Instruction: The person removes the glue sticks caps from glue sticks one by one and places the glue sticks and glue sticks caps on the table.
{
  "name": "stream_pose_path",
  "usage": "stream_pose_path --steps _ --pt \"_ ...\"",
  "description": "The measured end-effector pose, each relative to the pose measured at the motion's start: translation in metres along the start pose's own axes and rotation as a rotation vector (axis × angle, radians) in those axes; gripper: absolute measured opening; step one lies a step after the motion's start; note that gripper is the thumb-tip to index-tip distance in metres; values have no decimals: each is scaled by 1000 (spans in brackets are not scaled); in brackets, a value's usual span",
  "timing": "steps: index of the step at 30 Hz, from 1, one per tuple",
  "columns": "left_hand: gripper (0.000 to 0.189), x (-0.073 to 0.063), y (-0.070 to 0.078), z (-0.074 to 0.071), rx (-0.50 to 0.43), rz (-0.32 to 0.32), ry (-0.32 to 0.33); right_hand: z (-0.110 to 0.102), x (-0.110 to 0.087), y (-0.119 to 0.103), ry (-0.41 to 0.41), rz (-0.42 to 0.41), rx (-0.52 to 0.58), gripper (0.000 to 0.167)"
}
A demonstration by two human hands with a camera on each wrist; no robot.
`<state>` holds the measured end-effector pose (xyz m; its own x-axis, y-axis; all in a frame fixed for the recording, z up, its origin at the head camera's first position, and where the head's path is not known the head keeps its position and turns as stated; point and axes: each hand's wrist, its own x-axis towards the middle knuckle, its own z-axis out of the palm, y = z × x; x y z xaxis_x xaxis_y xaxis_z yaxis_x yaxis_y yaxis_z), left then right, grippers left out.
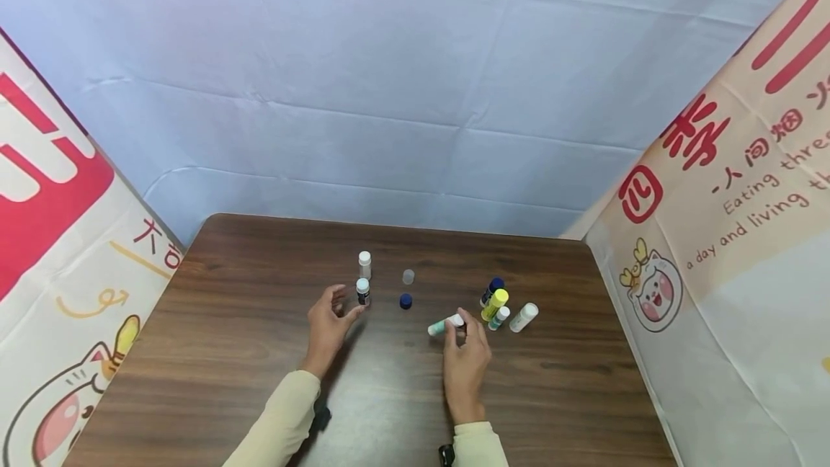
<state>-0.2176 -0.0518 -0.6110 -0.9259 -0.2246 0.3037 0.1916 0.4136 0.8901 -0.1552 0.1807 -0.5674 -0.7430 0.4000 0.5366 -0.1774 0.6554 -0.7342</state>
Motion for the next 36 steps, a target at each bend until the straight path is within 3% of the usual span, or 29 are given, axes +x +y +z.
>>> stream_pose_path --steps 5,9,13,17,29,36 --pt "46 -12 12 -5 99 148 121 5 -1 -10 -26 34 40 32" --pt "37 -17 28 -8 96 241 170 9 -1 -16 -41 29 59 32" --pt "32 -19 44 -7 82 353 164 12 0 -23 -61 28 100 30" --pt "30 -22 53 -1 86 429 95 16 1 -31 -72 51 167 29" --pt "45 -32 69 16 148 470 -67 32 1 -50 -104 94 254 27" --pt "35 -36 69 18 174 464 -65 39 -5 -58 -146 163 298 27"
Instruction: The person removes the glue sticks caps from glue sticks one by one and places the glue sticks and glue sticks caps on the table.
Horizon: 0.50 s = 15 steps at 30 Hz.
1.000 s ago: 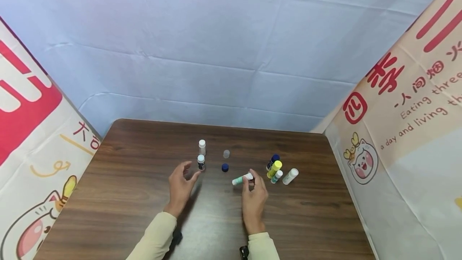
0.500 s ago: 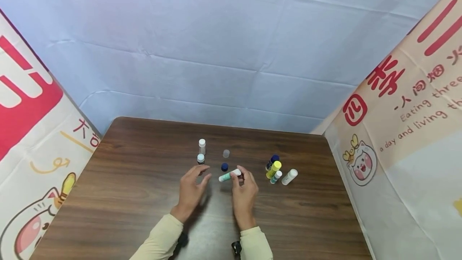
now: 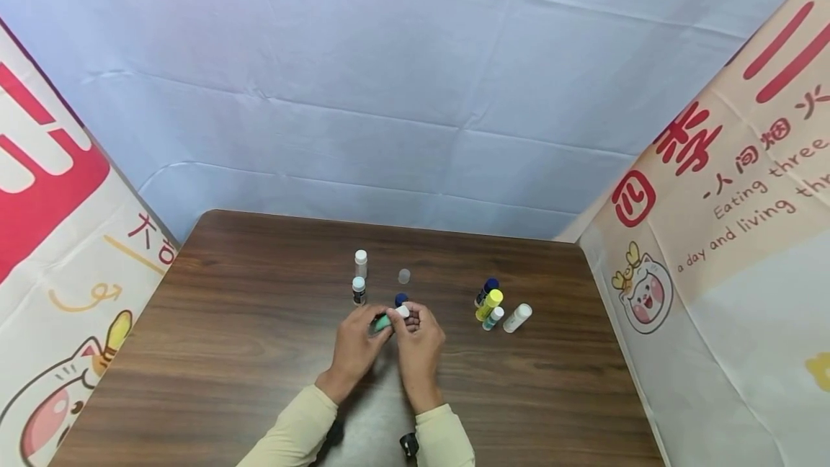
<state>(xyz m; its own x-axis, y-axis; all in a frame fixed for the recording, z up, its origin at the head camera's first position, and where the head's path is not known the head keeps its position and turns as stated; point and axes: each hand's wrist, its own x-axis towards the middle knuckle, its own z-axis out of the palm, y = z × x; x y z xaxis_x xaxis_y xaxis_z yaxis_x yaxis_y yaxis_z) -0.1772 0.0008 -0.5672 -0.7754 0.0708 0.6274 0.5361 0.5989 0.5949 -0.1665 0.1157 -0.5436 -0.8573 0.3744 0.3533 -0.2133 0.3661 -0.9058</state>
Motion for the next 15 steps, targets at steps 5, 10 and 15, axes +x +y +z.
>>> stream_pose_path --steps 5,10,15 --pt "31 -2 -3 -2 34 -5 36 3 -4 -3 -23 -10 -30 24" --pt "31 -4 -7 -3 60 5 43 3 -3 -4 -58 -25 -25 22" --pt "30 -5 -10 -5 50 -20 5 -2 -4 -30 -102 -96 -7 21"
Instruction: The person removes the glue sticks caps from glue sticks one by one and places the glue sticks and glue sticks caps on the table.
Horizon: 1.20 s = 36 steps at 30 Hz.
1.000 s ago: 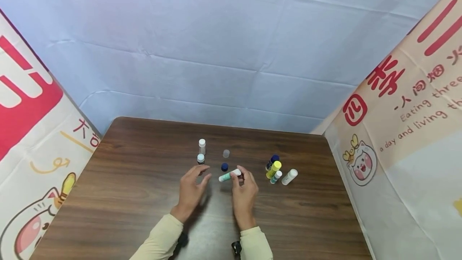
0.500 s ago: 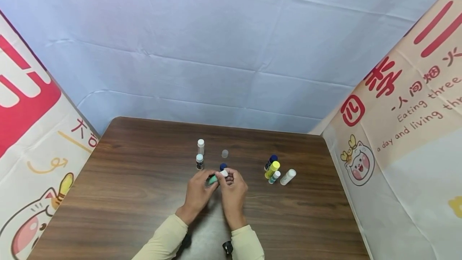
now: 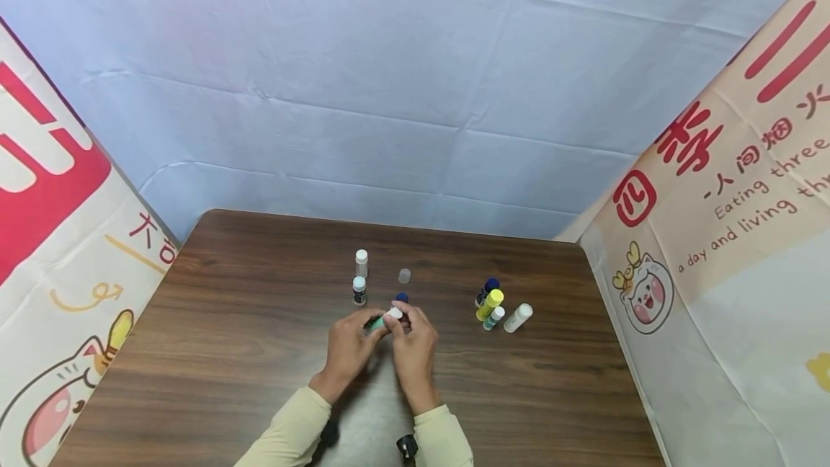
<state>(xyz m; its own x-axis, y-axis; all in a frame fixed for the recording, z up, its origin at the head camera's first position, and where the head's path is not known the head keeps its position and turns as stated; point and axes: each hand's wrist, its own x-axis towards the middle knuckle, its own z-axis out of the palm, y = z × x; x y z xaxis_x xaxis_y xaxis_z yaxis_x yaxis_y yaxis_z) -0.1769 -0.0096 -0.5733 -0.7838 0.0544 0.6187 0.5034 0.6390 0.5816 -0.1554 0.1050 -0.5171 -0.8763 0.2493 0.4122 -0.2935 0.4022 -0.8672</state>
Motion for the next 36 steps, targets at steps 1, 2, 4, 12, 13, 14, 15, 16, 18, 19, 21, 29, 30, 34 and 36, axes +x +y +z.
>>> stream_pose_path --steps 1,2,4,12,13,14,15,16,18,19,21,29,30,34,36 --pt "29 0 -1 0 -5 -7 -14 -1 0 -6 -10 -19 9 22" --pt "29 0 -1 -1 -14 -14 -26 -3 0 -11 -19 -43 22 22" --pt "28 0 -2 -2 -35 -32 -49 -4 1 -11 -35 -67 37 23" --pt "31 -3 -12 -5 -102 -125 -35 -3 5 21 3 -83 68 31" --pt "31 -4 -13 -5 -126 -141 -27 -3 5 27 16 -75 68 31" --pt "31 -4 -15 -5 -156 -158 -24 -3 5 31 30 -73 65 31" --pt "31 -4 -17 -4 -183 -174 -19 -2 4 35 42 -69 67 31" --pt "31 -4 -18 -4 -207 -197 -17 -2 4 38 54 -65 59 30" --pt "30 -4 -21 -4 -252 -243 -15 -2 3 44 69 -52 29 28" --pt "30 -4 -22 -4 -273 -270 -15 -2 2 47 73 -43 10 27" --pt "29 -4 -25 -4 -300 -313 -13 -2 0 53 79 -21 -31 25" --pt "26 -6 -33 1 -340 -413 24 4 -4 81 56 32 -206 24" --pt "26 -6 -34 2 -346 -417 27 6 -4 83 49 37 -221 24" --pt "26 -8 -38 6 -347 -447 25 13 -3 91 14 39 -301 25" --pt "26 -9 -40 8 -342 -460 18 16 -2 94 -4 29 -343 26"
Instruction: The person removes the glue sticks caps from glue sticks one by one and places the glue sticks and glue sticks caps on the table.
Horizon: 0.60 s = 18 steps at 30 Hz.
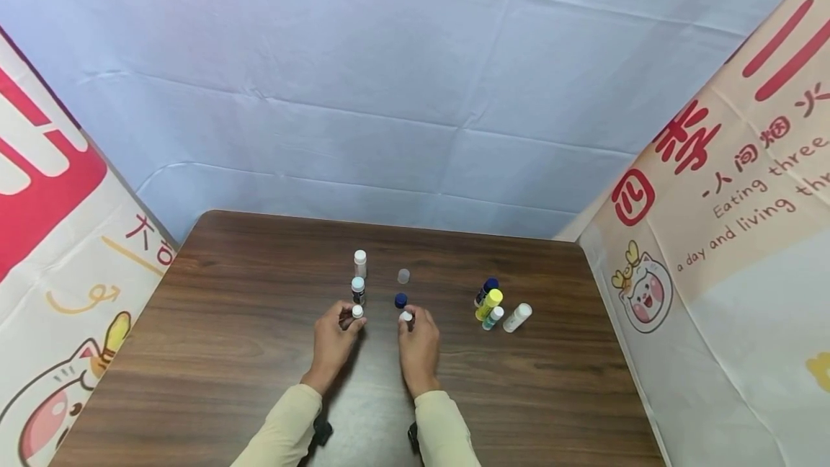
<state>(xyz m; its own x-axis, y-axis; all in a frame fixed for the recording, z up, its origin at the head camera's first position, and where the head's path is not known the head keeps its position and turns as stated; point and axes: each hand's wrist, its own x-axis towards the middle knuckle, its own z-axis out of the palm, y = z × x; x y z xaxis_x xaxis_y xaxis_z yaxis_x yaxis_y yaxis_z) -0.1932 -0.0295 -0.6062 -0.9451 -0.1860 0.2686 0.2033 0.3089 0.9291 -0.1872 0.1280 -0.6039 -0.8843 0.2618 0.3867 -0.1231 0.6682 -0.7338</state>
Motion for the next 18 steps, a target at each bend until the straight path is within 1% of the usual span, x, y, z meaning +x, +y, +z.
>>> stream_pose_path --steps 2,6,11,18 --pt "25 1 -2 0 3 -12 -5 3 1 1 -12 -13 -37 26" --pt "25 3 -7 1 19 -32 -13 8 3 3 -39 -25 -71 25" --pt "25 4 -11 2 42 -50 -13 12 4 4 -78 -19 -98 23" --pt "25 5 -16 4 37 -54 -17 16 5 7 -97 12 -115 24"
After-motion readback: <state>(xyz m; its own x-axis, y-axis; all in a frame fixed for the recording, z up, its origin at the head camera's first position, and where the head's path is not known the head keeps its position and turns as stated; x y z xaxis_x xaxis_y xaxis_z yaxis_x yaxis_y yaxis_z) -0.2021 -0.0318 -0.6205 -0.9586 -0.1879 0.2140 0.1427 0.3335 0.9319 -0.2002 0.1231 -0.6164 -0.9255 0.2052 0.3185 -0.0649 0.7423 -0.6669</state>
